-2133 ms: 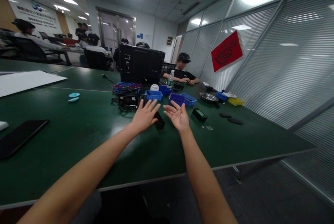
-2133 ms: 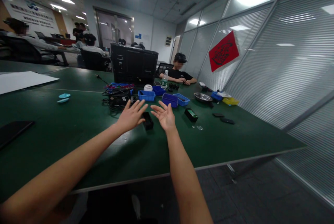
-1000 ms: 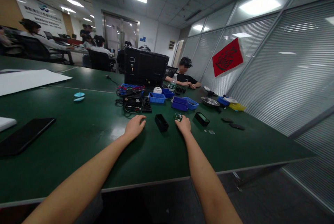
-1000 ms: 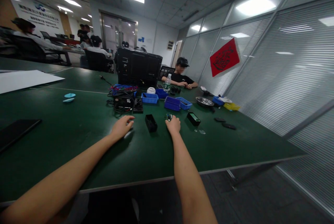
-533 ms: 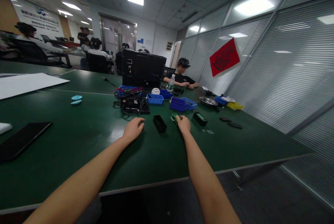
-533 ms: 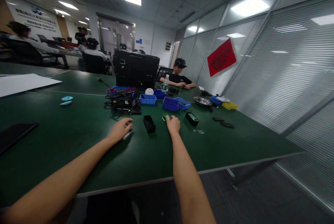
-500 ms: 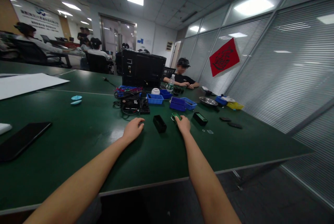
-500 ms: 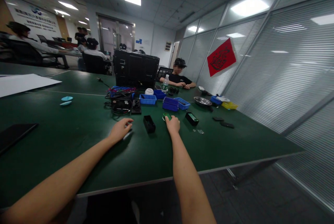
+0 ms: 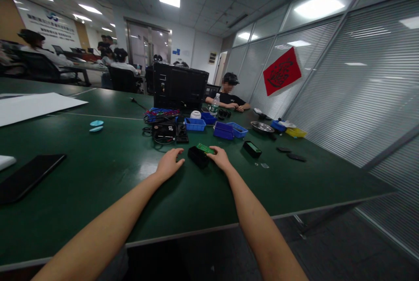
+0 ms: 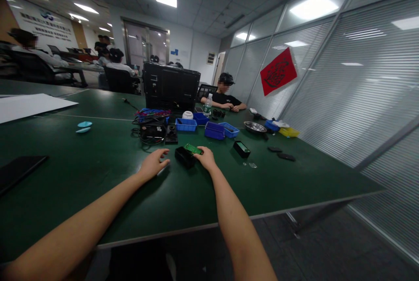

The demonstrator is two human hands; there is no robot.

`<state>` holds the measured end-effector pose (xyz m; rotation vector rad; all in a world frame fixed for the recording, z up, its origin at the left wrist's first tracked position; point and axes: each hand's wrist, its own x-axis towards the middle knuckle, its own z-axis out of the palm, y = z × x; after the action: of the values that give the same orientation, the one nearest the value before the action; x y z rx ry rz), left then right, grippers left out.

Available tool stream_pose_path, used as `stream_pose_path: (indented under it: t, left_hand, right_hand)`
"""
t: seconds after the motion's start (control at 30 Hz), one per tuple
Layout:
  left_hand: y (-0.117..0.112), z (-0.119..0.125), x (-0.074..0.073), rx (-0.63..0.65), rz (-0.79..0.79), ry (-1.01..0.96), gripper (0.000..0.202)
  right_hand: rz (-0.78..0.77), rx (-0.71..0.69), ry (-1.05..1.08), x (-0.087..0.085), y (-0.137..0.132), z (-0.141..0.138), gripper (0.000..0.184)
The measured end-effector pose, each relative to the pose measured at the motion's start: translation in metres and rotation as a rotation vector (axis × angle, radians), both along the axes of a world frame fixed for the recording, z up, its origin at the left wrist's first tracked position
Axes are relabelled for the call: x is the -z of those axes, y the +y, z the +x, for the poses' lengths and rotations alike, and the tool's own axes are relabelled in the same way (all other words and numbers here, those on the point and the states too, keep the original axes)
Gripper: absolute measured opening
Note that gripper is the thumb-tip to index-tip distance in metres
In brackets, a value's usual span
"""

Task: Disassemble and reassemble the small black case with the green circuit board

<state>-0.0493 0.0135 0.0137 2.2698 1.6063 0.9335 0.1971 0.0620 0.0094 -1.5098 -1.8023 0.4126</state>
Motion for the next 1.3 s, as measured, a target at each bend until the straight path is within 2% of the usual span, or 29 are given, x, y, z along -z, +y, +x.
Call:
stream_pose_path:
  t: [0.1,0.2,0.27,0.37,0.47,0.6,0.67,0.83,1.03,1.3]
  left_hand:
    - [-0.001,0.001,0.001,0.023,0.016,-0.001,0.06]
    - [-0.003,0.003,0.0,0.082,-0.025,-0.016,0.077]
    - [-0.003,0.004,0.001,0.109,-0.079,-0.035,0.081]
    - [-0.002,0.005,0.004,0.111,-0.123,-0.067,0.077]
    - [0.002,0.005,0.007,0.11,-0.123,-0.09,0.074]
    - [0.004,0.005,0.009,0.109,-0.096,-0.104,0.075]
    - [0.004,0.005,0.01,0.105,-0.086,-0.113,0.077]
    - [0.004,0.006,0.011,0.082,-0.088,-0.125,0.08]
    - [0.007,0.006,0.015,0.084,-0.089,-0.116,0.082]
    - [0.006,0.006,0.013,0.078,-0.11,-0.102,0.082]
  right_hand:
    - [-0.019,-0.159,0.05,-0.003,-0.004,-0.005,0.04]
    - [-0.052,-0.211,0.068,-0.006,-0.007,-0.007,0.04]
    - [-0.049,-0.168,0.073,-0.008,-0.007,-0.006,0.038]
    - [0.004,-0.022,0.116,-0.01,-0.006,-0.003,0.038]
    - [0.048,0.015,0.318,-0.015,-0.006,-0.003,0.04]
    - [0.005,-0.224,0.739,-0.024,-0.014,-0.01,0.043]
    - [-0.046,-0.329,0.81,-0.029,-0.021,-0.015,0.042]
    - [-0.072,-0.414,0.555,-0.036,-0.032,-0.021,0.038]
    - [-0.04,-0.403,0.288,-0.034,-0.031,-0.019,0.037]
    - [-0.01,-0.363,0.142,-0.034,-0.031,-0.022,0.035]
